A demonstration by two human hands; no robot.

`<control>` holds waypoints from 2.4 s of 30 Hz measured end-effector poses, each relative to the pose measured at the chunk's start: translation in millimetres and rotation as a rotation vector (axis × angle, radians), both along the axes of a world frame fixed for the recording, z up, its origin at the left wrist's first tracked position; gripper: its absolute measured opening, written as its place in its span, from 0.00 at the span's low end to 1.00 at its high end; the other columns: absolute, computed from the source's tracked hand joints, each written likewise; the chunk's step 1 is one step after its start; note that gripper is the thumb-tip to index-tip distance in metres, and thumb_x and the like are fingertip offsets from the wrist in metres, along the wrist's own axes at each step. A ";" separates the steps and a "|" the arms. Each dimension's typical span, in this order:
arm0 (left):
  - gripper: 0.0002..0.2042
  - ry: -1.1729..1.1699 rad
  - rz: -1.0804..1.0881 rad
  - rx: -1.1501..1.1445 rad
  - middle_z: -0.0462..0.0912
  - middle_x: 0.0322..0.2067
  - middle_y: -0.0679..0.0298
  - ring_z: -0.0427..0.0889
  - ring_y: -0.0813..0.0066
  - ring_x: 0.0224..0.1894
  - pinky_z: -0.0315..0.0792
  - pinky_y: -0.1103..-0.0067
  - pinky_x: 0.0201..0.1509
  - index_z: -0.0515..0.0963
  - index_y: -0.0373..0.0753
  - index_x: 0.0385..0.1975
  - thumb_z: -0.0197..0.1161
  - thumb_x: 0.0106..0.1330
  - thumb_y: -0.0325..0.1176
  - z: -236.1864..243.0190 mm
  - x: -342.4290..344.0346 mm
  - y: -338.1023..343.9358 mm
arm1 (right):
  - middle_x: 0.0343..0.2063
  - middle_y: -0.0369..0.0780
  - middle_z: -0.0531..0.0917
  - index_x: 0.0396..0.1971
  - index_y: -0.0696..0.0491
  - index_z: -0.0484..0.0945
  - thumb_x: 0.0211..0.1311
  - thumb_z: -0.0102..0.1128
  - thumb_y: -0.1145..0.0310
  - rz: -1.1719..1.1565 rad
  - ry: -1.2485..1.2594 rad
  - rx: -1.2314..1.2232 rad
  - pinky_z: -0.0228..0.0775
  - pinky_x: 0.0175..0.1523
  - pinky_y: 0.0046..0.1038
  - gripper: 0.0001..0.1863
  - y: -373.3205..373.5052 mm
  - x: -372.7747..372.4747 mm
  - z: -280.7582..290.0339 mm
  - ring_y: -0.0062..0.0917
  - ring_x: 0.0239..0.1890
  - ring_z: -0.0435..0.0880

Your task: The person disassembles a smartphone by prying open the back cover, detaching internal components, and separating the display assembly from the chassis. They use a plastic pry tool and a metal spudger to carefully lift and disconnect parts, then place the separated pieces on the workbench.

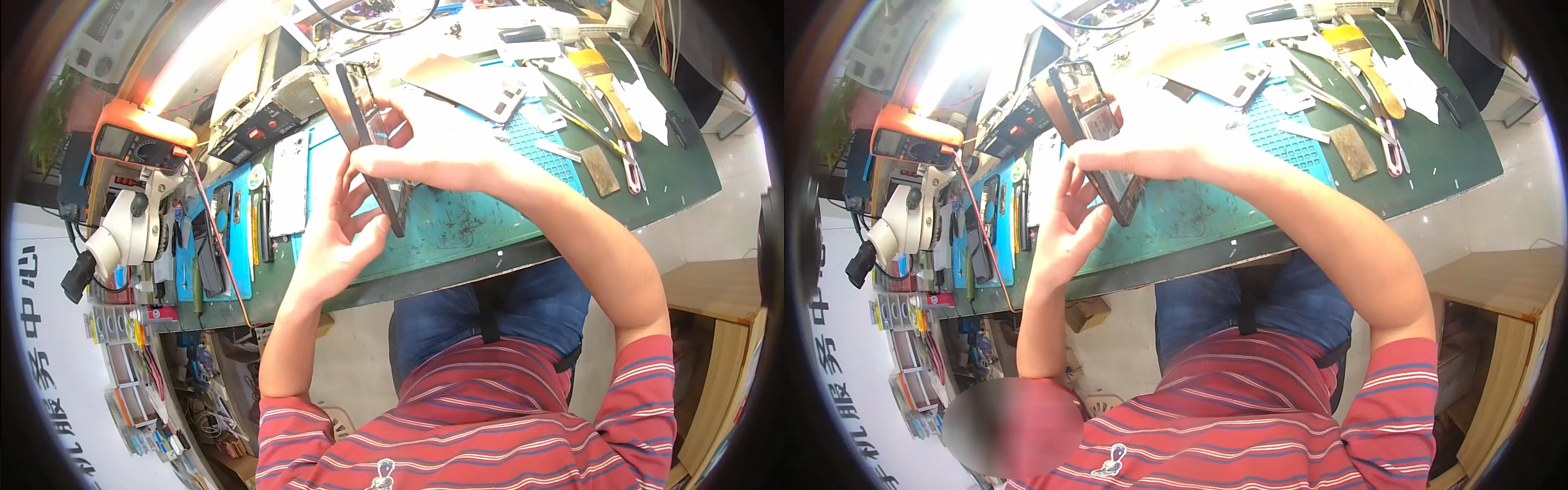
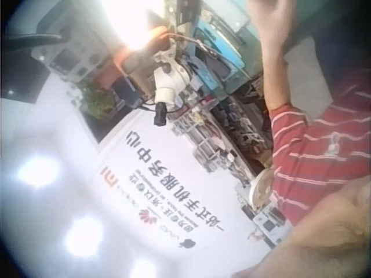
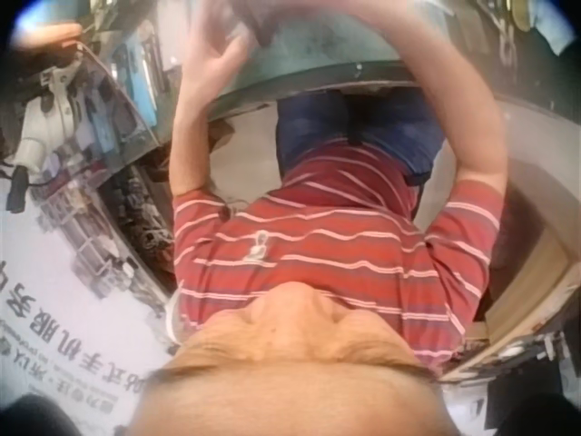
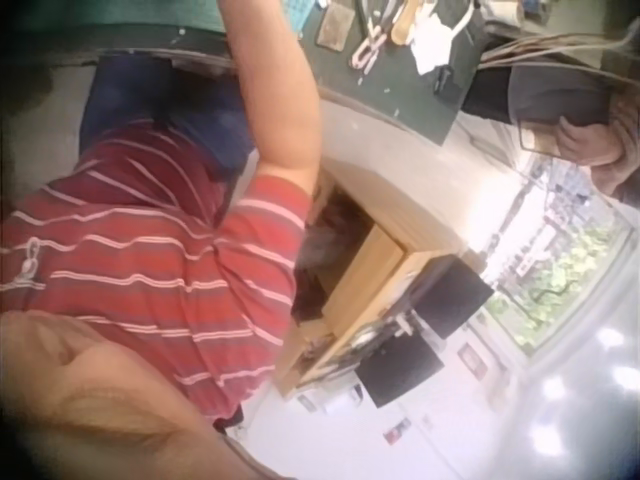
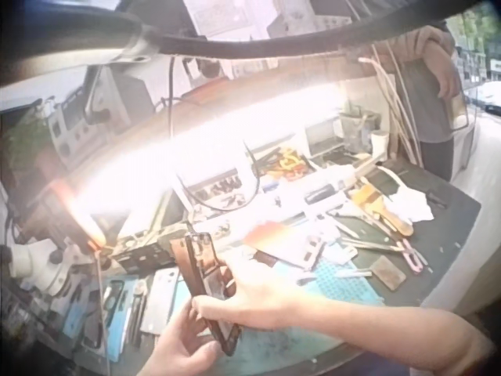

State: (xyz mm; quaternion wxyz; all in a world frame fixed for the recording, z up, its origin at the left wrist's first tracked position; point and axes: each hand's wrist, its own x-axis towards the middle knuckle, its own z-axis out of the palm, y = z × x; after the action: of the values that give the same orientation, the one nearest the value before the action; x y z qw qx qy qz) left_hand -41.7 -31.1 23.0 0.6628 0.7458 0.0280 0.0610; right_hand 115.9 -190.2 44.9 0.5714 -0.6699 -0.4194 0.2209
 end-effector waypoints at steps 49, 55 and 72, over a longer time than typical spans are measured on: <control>0.49 -0.147 -0.042 0.454 0.59 0.73 0.46 0.70 0.54 0.72 0.74 0.64 0.70 0.42 0.33 0.79 0.64 0.59 0.21 -9.4 8.5 -5.2 | 0.54 0.45 0.79 0.66 0.58 0.70 0.63 0.67 0.44 0.119 0.151 0.012 0.77 0.60 0.32 0.41 11.5 19.0 -20.0 0.29 0.55 0.81; 0.49 -0.287 -0.043 0.616 0.66 0.70 0.43 0.77 0.52 0.67 0.76 0.66 0.67 0.44 0.32 0.79 0.67 0.58 0.21 -22.1 14.5 1.6 | 0.57 0.46 0.76 0.69 0.57 0.67 0.65 0.66 0.42 0.123 0.212 -0.014 0.77 0.60 0.34 0.43 10.7 20.1 -22.4 0.29 0.59 0.78; 0.48 -0.397 0.074 0.891 0.79 0.60 0.42 0.85 0.52 0.58 0.81 0.68 0.57 0.54 0.30 0.76 0.74 0.55 0.24 -33.2 19.8 2.7 | 0.61 0.45 0.73 0.71 0.59 0.63 0.65 0.66 0.42 0.080 0.340 -0.033 0.75 0.60 0.30 0.46 2.0 11.2 -15.2 0.27 0.57 0.81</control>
State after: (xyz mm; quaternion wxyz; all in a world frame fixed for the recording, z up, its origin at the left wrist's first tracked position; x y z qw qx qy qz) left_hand -21.9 -28.5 -10.2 0.2693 0.9293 -0.1010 0.2315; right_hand 127.1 -188.2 29.7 0.6137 -0.6150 -0.3395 0.3604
